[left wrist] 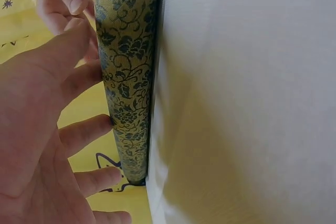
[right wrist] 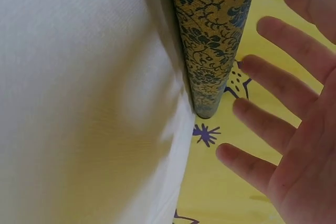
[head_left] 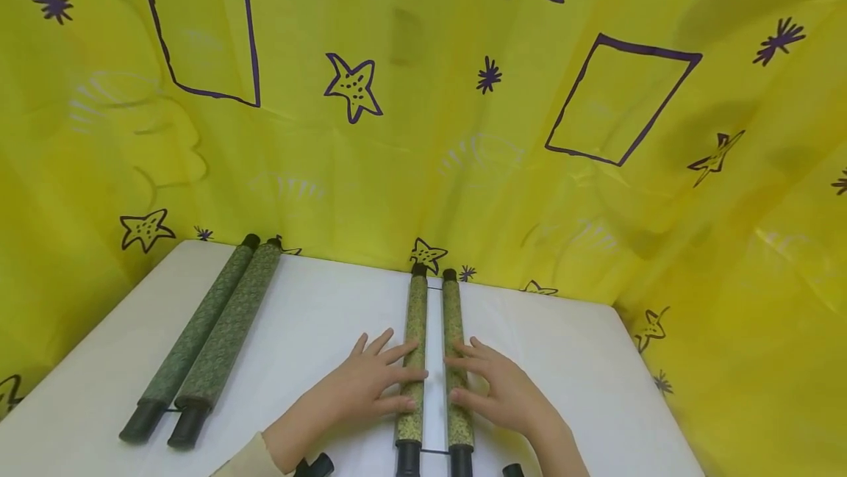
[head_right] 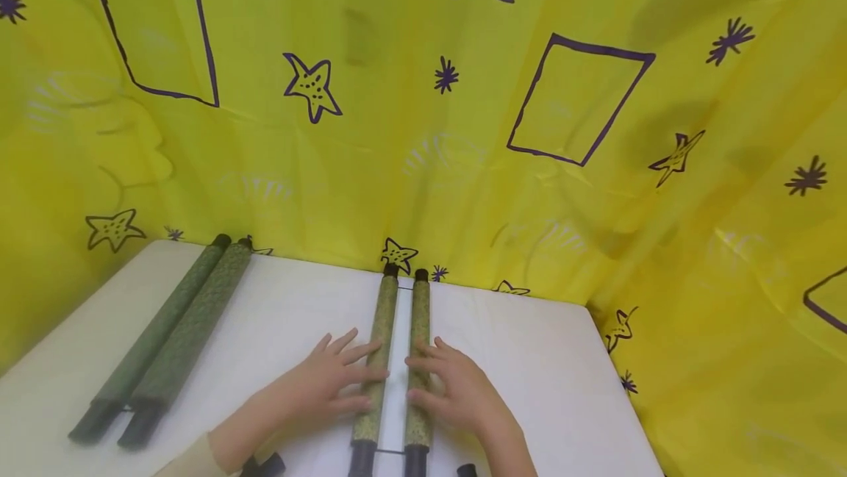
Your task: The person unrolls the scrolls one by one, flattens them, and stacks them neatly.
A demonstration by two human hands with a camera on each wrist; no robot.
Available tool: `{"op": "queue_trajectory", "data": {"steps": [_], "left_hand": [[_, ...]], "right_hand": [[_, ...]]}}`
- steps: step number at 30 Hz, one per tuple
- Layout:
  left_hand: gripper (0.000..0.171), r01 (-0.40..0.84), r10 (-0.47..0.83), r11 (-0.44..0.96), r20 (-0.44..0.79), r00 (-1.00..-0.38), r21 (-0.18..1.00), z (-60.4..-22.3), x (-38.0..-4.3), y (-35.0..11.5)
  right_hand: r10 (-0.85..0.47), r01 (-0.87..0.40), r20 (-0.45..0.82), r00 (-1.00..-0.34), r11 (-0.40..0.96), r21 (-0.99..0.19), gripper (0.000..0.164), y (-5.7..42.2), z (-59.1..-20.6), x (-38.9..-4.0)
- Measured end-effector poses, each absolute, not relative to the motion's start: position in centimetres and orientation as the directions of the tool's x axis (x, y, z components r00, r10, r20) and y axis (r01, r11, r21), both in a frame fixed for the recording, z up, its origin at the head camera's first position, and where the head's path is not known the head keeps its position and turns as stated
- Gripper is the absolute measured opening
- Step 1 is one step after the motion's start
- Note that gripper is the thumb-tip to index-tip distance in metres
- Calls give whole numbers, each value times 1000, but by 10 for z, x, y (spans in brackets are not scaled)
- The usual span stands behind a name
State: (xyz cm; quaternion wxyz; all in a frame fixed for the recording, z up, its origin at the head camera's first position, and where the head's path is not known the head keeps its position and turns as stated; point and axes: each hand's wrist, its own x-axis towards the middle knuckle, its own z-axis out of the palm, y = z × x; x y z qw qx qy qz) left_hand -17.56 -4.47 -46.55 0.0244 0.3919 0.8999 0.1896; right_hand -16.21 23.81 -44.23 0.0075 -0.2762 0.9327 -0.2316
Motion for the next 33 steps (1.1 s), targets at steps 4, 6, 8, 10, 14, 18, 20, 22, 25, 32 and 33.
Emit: {"op": "queue_trajectory", "data": {"steps": [4,6,8,10,14,18,20,22,25,32,33], "left_hand": [[48,683,697,620,128,-705,387,-464,-173,-47],[47,679,689,624,138,-712,388,-463,-173,-47],[46,675,683,631,139,-717,383,-461,-174,-47],[46,673,682,638,132,-719,374,-459,-174,-47],[46,666,683,643,110,-722,377,-457,-174,-48],[49,673,688,645,109,-718,362,-458,-175,-49],[50,679,692,645,110,-714,350,-459,-176,-50],[51,685,695,646,112,-711,338,-459,-177,-50],[48,693,696,648,123,-707,316,-460,-178,-49],[43,689,687,644,145,-712,333,-461,-178,-49],[43,686,685,644,144,-714,337,-461,-178,-49]], "right_hand": [[-534,-520,97,-840,740,-427,42,238,-444,-162],[-532,-514,84,-843,747,-423,39,237,-445,-163],[-526,-505,74,-847,754,-421,37,237,-446,-164],[-519,-496,68,-852,759,-423,36,237,-446,-164],[-525,-512,88,-847,758,-405,34,238,-448,-162],[-531,-527,109,-840,752,-395,32,239,-447,-162],[-534,-527,105,-839,751,-398,32,240,-446,-162],[-536,-530,105,-837,751,-393,32,241,-446,-163],[-534,-530,106,-839,758,-380,31,241,-446,-164],[-522,-512,94,-848,761,-399,24,242,-445,-164],[-522,-515,99,-847,760,-398,24,242,-445,-163]]}}
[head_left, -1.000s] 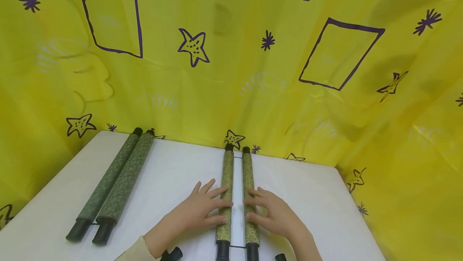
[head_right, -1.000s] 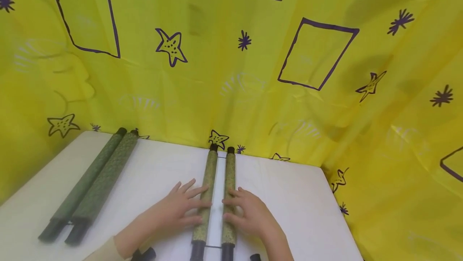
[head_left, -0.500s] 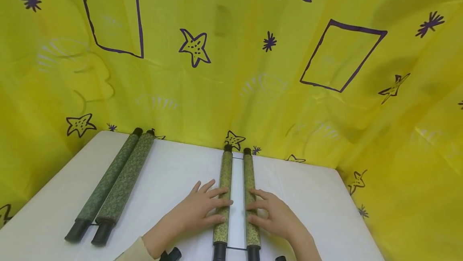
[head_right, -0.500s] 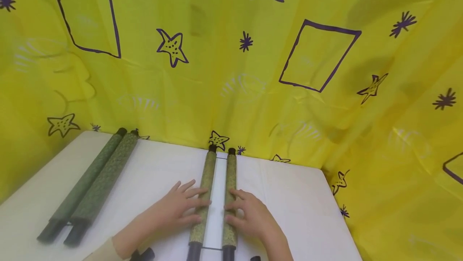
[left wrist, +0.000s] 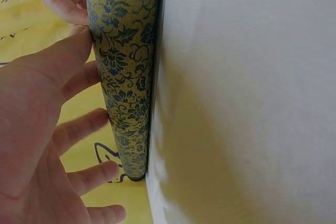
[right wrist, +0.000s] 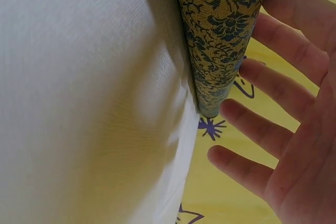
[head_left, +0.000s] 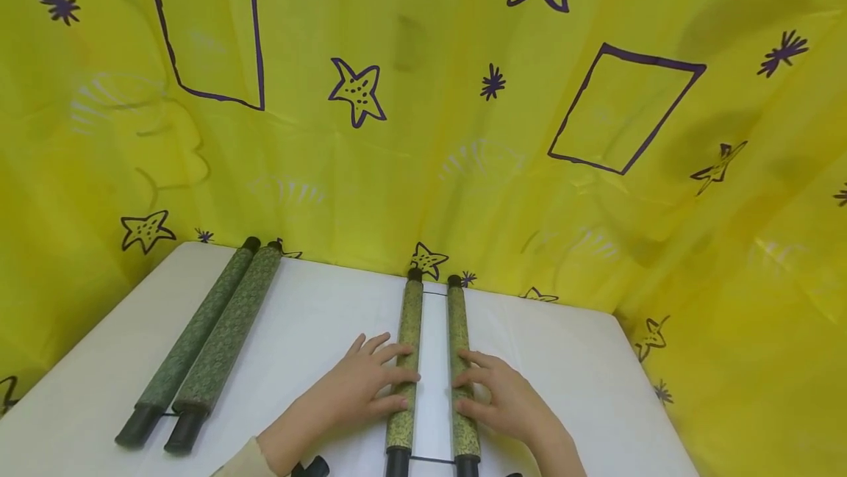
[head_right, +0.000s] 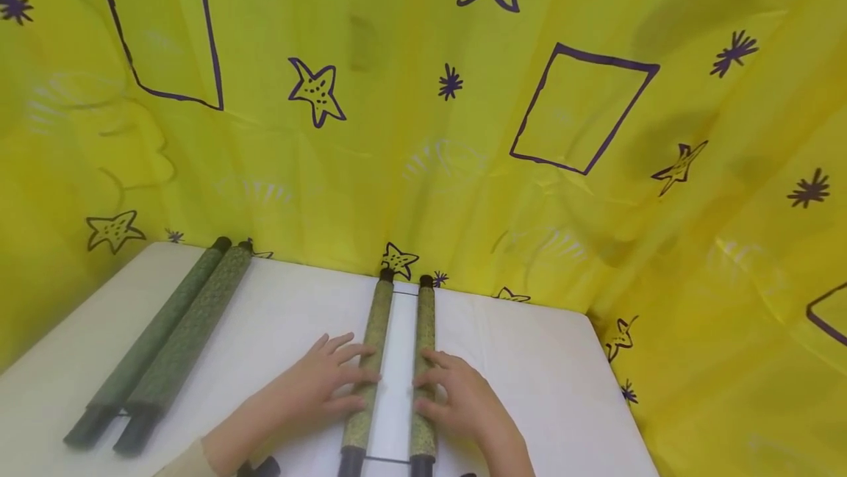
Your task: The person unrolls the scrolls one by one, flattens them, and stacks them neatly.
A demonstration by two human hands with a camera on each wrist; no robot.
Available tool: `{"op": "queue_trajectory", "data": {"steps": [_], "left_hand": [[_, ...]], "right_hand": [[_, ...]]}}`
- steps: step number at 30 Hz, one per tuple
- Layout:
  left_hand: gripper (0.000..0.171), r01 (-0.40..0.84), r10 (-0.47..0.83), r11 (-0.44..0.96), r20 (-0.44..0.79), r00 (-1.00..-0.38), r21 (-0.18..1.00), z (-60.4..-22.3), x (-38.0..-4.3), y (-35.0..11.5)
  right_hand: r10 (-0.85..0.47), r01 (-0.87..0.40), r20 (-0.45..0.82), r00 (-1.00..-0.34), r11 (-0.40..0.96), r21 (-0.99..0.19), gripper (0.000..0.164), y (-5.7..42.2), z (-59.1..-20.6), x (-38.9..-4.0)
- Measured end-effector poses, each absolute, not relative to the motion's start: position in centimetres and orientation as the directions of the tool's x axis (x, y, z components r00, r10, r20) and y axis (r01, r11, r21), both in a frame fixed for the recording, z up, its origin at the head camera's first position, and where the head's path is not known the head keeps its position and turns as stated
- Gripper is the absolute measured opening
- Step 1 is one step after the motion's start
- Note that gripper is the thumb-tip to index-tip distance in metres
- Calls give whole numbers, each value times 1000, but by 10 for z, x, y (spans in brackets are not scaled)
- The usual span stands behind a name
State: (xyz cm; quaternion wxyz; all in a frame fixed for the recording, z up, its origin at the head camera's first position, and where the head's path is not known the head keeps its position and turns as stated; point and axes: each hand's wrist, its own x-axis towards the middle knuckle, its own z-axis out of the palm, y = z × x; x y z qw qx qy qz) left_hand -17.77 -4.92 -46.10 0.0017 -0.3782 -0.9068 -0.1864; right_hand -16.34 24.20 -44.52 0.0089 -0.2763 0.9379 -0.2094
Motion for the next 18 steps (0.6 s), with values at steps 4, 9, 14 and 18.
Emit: {"op": "queue_trajectory", "data": {"steps": [4,9,14,18], "left_hand": [[44,669,681,640,122,-722,379,-460,-177,-51],[45,667,678,644,125,-724,375,-461,-177,-53],[44,674,679,642,138,-721,364,-461,-179,-55],[41,683,682,641,149,-716,350,-461,-181,-56]], "right_hand": [[-527,-521,101,-844,761,-386,26,243,-446,-163],[-525,-526,111,-844,768,-365,25,244,-447,-163],[-533,-537,119,-838,764,-358,23,244,-446,-164],[-532,-534,110,-839,770,-349,24,245,-445,-165]]}}
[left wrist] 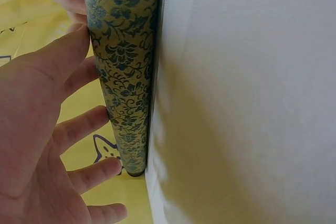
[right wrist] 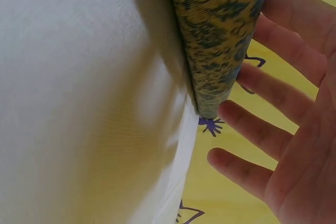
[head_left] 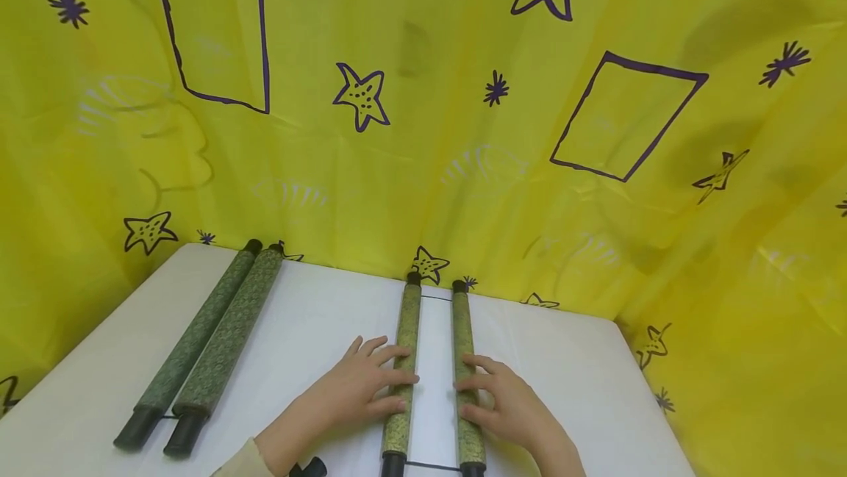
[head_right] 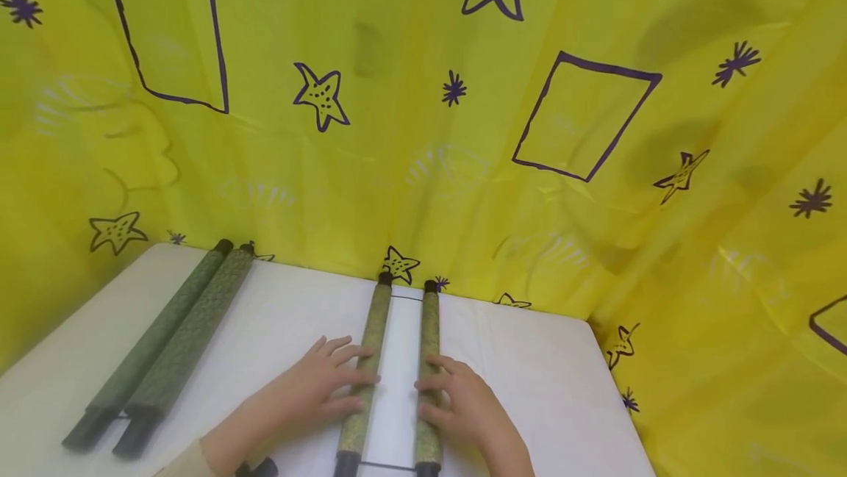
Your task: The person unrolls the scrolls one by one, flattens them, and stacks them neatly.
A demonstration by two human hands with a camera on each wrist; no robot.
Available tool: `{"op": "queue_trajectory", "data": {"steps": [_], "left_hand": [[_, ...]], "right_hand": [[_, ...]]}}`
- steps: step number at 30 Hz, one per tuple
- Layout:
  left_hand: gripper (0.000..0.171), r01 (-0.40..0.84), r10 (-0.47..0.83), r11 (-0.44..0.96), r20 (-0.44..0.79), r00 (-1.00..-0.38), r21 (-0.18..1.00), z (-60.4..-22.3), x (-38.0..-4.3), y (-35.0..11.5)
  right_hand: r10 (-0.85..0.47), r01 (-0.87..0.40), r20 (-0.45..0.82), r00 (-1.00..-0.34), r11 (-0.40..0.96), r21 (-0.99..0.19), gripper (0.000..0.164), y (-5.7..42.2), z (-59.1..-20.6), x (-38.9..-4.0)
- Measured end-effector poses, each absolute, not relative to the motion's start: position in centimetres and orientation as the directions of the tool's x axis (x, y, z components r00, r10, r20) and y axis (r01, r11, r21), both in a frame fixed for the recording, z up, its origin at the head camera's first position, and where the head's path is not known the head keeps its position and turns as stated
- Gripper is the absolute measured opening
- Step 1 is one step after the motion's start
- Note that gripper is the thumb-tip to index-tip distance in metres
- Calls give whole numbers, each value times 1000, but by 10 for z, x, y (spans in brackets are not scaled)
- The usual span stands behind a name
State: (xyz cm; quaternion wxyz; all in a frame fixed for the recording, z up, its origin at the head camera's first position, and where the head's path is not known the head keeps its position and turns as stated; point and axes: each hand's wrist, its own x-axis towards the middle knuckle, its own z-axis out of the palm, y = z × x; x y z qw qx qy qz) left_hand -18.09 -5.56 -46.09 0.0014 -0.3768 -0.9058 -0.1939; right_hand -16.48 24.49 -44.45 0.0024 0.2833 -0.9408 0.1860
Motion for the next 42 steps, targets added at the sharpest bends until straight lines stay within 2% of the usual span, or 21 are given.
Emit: {"op": "queue_trajectory", "data": {"steps": [8,13,28,42], "left_hand": [[35,668,666,655,146,-731,353,-461,-183,-58],[37,664,669,647,138,-730,376,-460,-182,-59],[47,677,658,672,177,-732,301,-465,-190,-61],[36,664,654,665,164,-739,342,-459,-186,-64]], "right_hand": [[-498,-494,85,-863,795,-354,28,247,-442,-166],[-490,-476,70,-869,791,-384,27,248,-443,-166],[-479,-477,96,-873,793,-378,26,252,-443,-170],[-485,-474,79,-871,787,-395,27,257,-441,-166]]}}
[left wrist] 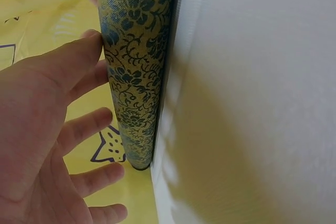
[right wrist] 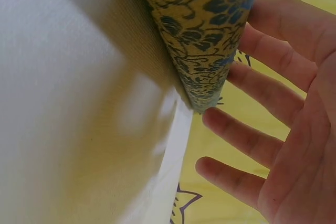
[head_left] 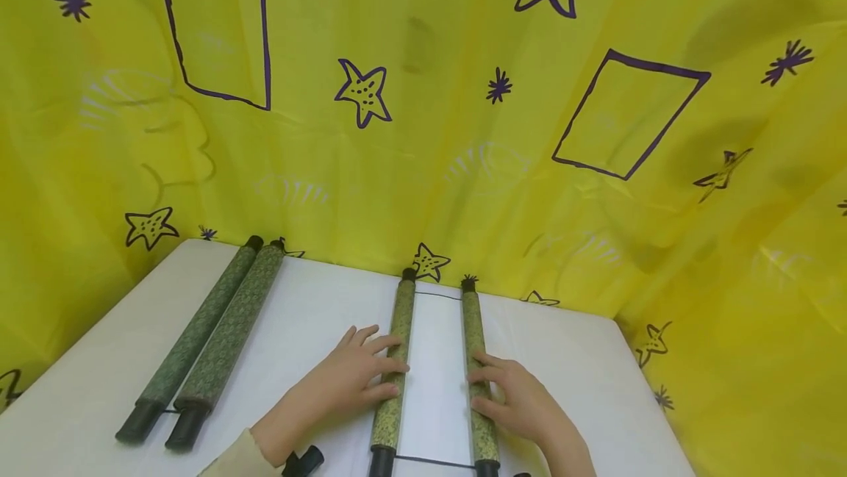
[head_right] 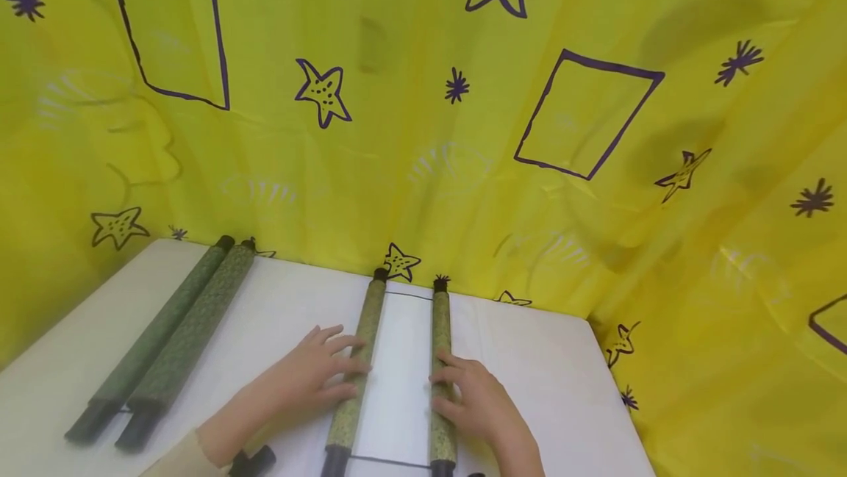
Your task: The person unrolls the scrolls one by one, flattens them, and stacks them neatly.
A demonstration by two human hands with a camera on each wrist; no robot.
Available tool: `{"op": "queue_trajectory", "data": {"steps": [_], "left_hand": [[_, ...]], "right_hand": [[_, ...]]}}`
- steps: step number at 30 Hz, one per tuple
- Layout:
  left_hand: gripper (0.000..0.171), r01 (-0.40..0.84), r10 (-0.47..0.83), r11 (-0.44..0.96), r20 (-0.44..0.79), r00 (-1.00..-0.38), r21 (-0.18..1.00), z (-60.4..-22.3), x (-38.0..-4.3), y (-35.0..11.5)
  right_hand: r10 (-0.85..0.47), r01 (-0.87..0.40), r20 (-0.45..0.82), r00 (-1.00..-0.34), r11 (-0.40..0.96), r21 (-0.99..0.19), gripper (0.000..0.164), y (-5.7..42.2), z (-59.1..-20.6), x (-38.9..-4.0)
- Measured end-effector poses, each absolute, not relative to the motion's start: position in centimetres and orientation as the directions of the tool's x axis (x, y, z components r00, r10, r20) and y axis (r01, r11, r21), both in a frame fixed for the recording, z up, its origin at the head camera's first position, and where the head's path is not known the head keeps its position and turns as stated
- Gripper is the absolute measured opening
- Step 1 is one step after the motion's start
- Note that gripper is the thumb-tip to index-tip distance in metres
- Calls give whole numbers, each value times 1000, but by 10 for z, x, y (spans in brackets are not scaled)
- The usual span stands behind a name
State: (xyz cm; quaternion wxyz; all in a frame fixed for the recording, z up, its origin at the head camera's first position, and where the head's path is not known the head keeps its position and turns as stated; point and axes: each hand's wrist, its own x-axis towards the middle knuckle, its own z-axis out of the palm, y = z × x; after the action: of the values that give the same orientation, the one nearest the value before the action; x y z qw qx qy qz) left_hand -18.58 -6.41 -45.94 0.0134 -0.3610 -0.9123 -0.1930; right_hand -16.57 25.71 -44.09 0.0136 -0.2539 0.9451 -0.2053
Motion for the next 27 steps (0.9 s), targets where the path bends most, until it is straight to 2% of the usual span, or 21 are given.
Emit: {"op": "queue_trajectory", "data": {"steps": [11,27], "left_hand": [[36,648,648,668,142,-748,366,-462,-188,-65],[37,653,649,666,150,-746,361,-462,-191,-68]], "right_hand": [[-468,-474,113,-877,798,-373,13,262,-442,-166],[-467,-470,97,-879,810,-351,18,265,-441,-167]]}}
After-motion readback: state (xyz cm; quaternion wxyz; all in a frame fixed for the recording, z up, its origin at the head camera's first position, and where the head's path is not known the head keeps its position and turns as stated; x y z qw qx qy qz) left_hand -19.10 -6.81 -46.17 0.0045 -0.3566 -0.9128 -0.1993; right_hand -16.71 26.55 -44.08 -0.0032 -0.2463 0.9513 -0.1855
